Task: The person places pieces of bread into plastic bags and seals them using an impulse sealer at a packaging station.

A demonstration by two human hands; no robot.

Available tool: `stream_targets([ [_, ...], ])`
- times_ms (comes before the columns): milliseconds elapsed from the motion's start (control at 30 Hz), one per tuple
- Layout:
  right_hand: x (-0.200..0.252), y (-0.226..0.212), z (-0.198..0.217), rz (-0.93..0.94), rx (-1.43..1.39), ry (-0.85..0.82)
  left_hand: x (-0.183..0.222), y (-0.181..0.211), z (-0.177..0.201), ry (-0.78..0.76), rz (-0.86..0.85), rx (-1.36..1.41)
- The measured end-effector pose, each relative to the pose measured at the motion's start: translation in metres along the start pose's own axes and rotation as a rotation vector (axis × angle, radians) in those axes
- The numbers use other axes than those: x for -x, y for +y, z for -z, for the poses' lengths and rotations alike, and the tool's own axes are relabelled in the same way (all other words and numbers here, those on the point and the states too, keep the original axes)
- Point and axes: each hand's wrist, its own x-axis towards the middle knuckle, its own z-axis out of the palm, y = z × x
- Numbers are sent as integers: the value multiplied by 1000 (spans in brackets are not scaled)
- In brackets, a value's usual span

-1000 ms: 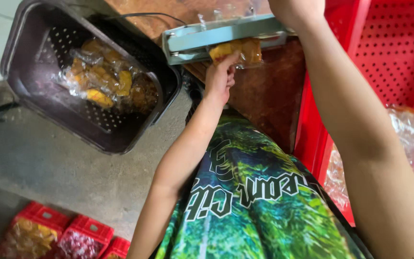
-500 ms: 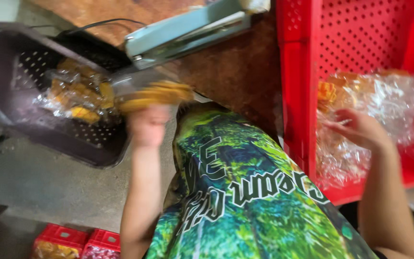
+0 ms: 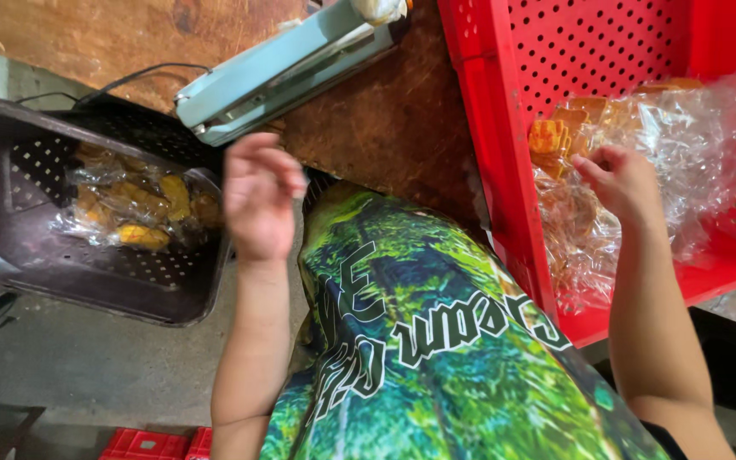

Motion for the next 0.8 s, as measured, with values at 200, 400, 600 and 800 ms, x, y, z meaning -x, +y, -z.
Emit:
stream_targets([
  [200,62,-62,60,380,-243,89,-20,-18,-66,-330,198,-69],
  [400,132,-177,109,861,-421,142,-47,-79,-128,-351,303,-146],
  [600,85,-237,93,842,-43,57,-62,-107,-109,-227,250,18],
  [800,8,-264,66,865,338,-133,-82,-129,-60,-149,405,-158],
])
